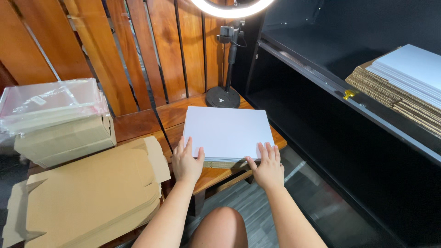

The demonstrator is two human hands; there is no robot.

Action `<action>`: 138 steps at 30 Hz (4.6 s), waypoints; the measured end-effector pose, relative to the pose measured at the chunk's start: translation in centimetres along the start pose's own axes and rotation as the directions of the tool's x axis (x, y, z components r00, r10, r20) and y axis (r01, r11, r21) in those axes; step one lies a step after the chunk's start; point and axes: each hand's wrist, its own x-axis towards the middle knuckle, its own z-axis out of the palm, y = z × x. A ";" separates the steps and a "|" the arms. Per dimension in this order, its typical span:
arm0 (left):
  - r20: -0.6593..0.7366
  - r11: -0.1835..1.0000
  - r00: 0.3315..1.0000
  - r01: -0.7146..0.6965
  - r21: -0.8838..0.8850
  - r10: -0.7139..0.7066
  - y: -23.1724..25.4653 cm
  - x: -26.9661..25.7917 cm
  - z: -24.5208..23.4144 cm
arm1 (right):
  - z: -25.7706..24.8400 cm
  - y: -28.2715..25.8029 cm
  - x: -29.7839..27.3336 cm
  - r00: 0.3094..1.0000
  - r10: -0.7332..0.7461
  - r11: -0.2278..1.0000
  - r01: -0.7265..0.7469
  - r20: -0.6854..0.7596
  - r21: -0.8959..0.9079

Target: The person repeatedly picks up stacks of white paper from a wooden chair and places them onto a black shelf. The person handles the paper by hand, moving it between the chair and the shelf multiple times.

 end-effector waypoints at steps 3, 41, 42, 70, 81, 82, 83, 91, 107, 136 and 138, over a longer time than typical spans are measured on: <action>-0.004 1.000 1.000 -0.001 -0.010 0.001 0.1 -0.1 -0.1 | -0.3 -0.1 -0.2 1.000 0.006 1.000 -0.006 0.014 0.003; -0.125 0.997 0.990 -0.067 -0.037 0.062 -1.0 -0.1 1.6 | 2.5 4.5 4.3 0.960 -0.060 0.955 0.135 -0.273 0.263; -0.119 0.997 0.991 -0.060 -0.040 0.054 -1.0 -0.1 1.5 | 2.1 4.6 4.4 0.959 0.029 0.934 0.074 -0.282 0.349; 0.005 0.939 0.966 0.251 -0.234 -0.257 -0.6 -0.5 -1.7 | 1.4 5.8 4.6 0.944 0.327 0.777 -0.246 -0.038 0.580; 0.317 0.944 0.912 0.310 -0.112 -0.262 -0.8 0.4 -3.8 | 2.7 6.6 4.9 0.921 0.382 0.722 -0.249 -0.073 0.645; 0.319 0.945 0.912 0.308 -0.113 -0.259 -0.5 0.3 -4.0 | 2.4 6.5 4.7 0.920 0.385 0.722 -0.250 -0.074 0.645; 0.317 0.945 0.913 0.306 -0.113 -0.258 -0.3 0.2 -4.3 | 2.2 6.3 4.5 0.920 0.387 0.710 -0.252 -0.065 0.658; 0.287 0.949 0.927 0.287 -0.130 -0.241 -0.4 0.3 -4.3 | 2.8 6.8 4.9 0.922 0.377 0.696 -0.220 -0.087 0.683; 0.390 0.840 0.855 0.464 -0.282 -0.342 2.5 0.9 -8.2 | 1.8 6.2 4.7 0.908 0.409 0.674 -0.232 -0.092 0.701; 0.410 0.530 0.829 0.558 -0.638 -0.380 4.2 1.9 -9.1 | 0.5 4.6 5.2 0.930 0.320 0.009 -0.195 0.182 0.981; 0.407 0.515 0.827 0.560 -0.649 -0.387 5.0 1.7 -10.3 | 0.4 4.7 5.3 0.938 0.301 0.002 -0.178 0.170 0.984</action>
